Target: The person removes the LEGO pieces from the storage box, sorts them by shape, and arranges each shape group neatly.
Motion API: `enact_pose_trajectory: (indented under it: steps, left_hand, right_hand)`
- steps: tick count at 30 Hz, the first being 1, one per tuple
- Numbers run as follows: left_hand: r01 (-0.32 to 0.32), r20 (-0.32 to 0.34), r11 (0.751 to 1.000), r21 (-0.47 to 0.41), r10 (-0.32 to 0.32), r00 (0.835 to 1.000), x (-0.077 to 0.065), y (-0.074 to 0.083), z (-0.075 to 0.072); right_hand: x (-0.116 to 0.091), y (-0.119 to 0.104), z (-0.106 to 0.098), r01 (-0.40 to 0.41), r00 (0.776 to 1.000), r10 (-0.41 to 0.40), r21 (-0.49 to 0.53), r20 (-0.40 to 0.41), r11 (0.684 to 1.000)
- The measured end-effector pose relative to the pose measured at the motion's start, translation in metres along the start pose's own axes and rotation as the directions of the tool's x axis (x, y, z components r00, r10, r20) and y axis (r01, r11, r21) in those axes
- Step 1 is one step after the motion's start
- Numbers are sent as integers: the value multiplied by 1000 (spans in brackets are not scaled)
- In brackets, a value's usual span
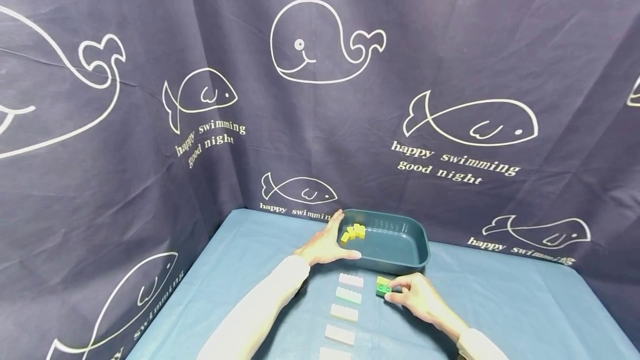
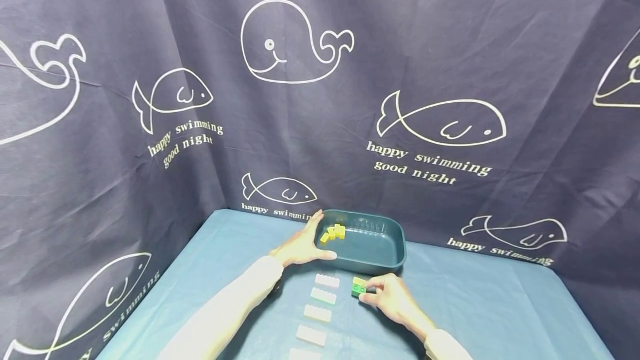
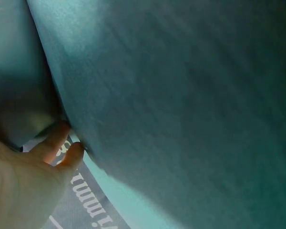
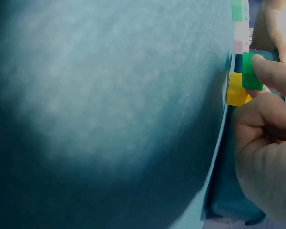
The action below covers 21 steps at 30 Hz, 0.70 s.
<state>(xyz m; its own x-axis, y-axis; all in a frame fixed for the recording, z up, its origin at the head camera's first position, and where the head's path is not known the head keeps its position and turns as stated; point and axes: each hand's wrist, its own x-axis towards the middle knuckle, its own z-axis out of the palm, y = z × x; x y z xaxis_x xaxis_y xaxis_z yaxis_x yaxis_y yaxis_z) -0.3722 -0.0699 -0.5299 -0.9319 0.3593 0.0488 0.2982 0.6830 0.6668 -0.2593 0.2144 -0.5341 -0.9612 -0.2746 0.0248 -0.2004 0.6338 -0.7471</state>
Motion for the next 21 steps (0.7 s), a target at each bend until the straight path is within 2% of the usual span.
enact_pose_trajectory:
  steps: [21]
  left_hand:
    - [-2,5,1000,-5,2,1000,-3,2,-2]
  right_hand:
    - [1,-2,6,1,1000,-1,-58,-2,998]
